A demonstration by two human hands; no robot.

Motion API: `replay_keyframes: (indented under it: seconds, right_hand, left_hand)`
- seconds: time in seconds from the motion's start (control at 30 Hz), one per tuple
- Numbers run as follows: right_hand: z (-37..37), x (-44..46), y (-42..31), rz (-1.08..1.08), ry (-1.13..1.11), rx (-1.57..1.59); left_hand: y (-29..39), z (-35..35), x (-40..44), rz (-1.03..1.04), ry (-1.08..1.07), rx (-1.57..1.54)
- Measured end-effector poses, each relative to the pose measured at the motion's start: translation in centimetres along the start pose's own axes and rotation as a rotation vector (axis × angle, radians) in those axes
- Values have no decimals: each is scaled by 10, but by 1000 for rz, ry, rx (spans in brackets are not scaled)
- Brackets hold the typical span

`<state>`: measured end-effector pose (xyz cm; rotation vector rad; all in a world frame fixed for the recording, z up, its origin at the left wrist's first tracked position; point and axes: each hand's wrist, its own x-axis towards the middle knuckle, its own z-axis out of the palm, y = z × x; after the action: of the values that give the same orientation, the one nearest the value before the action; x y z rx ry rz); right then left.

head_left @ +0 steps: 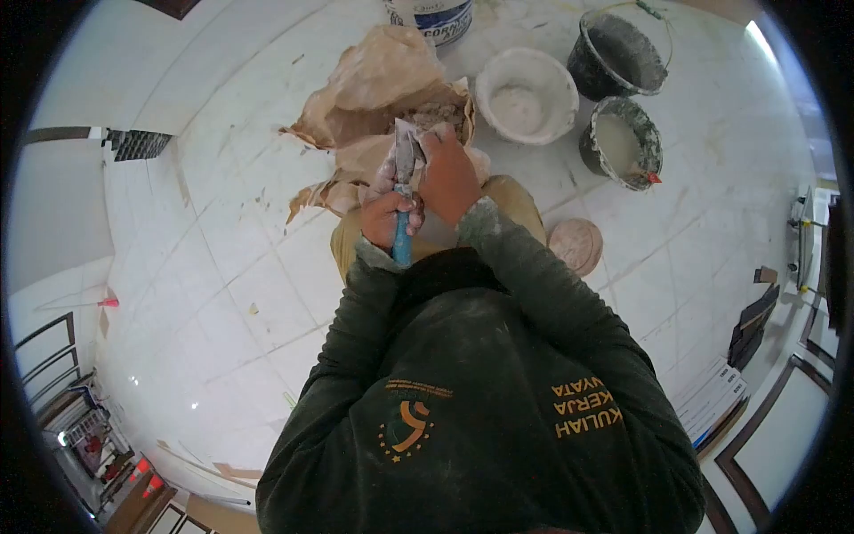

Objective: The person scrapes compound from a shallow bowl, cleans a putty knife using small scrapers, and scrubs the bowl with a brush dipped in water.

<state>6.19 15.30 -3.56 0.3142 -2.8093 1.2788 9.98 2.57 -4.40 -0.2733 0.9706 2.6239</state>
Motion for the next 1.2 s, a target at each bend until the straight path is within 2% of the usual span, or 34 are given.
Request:
replay_keyframes:
  seconds: [0.17,0.27,0.4,0.47,0.57,0.73,0.83,1.0,1.07,1.2]
  right_hand:
    - [0,0,3,-107,-42,30]
    - [-5,5,3,-121,-14,-82]
    - [-3,2,5,-79,-78,-58]
    - [0,14,10,-103,51,-121]
    - [-6,7,7,-135,-2,-20]
    - [-3,7,7,-107,-21,-53]
    - [-4,1,4,-111,-26,-69]
    - [2,6,8,-105,-17,-121]
    - [1,1,3,-52,-91,-159]
    - [3,8,10,-107,11,-138]
  left_hand:
    - [0,-3,0,-7,-1,23]
    - [0,-7,1,-22,4,16]
    - [2,-1,1,-28,40,20]
    - [1,-2,1,-48,15,21]
    - [2,-7,2,-45,-15,5]
    - [3,-8,3,-64,11,17]
    - [3,-5,4,-46,-57,23]
    - [2,-6,3,-58,16,24]
    - [2,-3,1,-44,21,19]
    - [1,-2,1,-78,-46,9]
